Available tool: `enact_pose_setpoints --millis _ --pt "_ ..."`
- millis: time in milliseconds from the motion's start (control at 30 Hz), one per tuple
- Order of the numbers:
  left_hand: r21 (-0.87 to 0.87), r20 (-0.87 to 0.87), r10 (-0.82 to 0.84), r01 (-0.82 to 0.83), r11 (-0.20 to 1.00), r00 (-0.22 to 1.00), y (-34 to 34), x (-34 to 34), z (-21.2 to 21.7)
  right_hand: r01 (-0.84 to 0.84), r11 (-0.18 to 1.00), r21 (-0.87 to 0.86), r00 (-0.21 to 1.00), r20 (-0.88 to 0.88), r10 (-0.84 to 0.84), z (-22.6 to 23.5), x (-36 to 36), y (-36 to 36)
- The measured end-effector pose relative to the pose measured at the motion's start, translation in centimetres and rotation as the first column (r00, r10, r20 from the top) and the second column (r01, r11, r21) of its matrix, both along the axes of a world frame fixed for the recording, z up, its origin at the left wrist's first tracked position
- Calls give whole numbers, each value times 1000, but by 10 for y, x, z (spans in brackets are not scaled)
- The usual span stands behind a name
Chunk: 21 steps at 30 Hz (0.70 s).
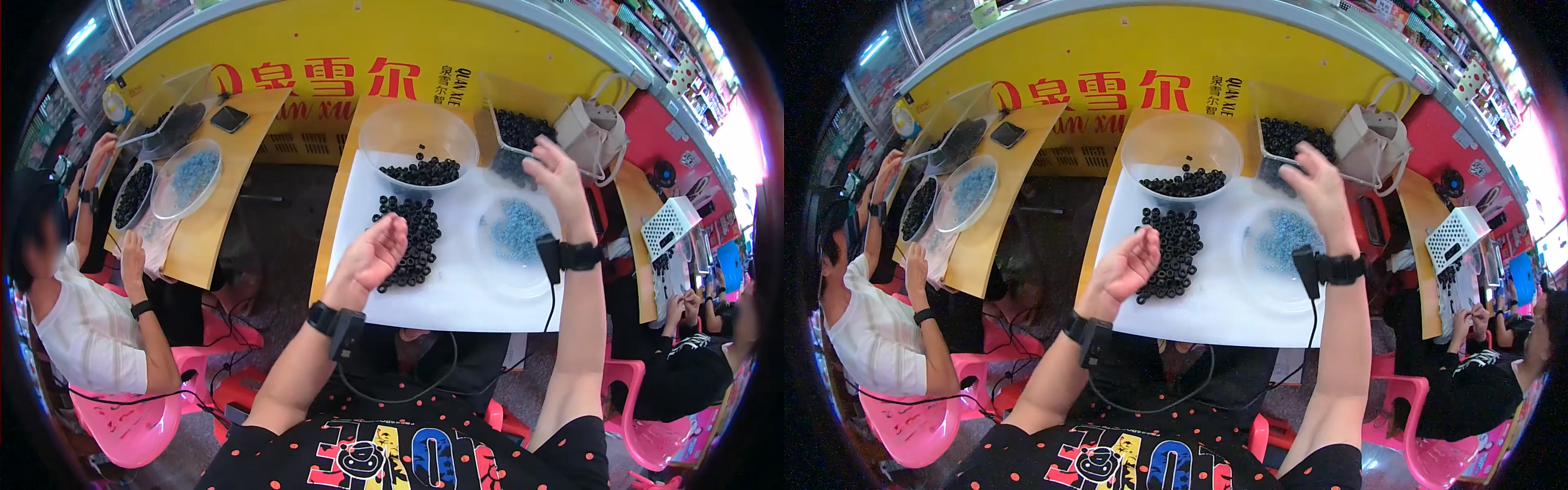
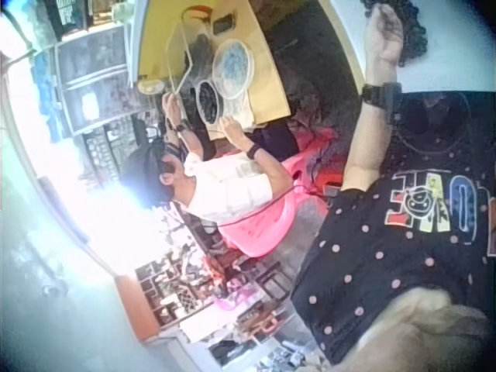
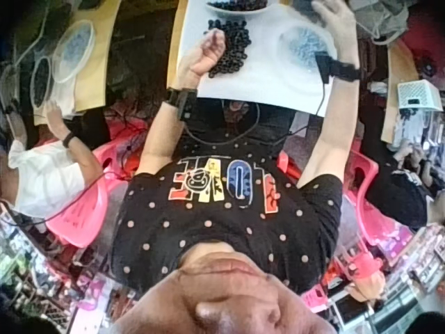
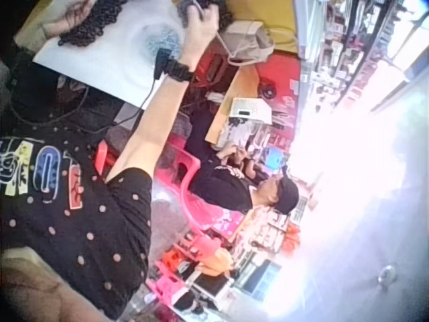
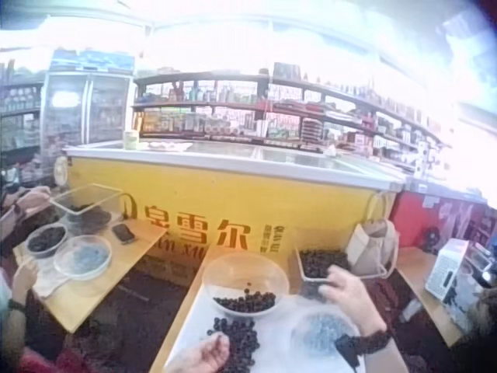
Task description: The person is sorting small black and blue plastic components into different containers for manufacturing.
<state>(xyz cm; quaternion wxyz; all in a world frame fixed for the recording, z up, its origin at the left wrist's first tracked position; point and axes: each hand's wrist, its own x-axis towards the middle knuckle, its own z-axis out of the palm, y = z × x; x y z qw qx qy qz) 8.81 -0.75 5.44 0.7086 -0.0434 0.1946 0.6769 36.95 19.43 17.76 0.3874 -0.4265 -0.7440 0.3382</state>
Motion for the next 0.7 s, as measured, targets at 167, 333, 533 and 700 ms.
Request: enact_pose_setpoints --millis 167,333,533,700 --pt "83 -89 -21 28 996 996 32 -62 34 -149 982 -112 959 226 172 -23 -17 -65" --pt "36 -786 -141 272 962 602 102 -82 104 -253 916 -311 939 149 310 -24 -4 -135" --pt "-218 -622 221 437 873 -751 223 -77 70 -257 848 -463 949 42 311 -45 -1 -182" --pt "-268 -560 238 444 855 -794 289 -74 -4 -218 847 -485 940 130 317 -62 10 -188"
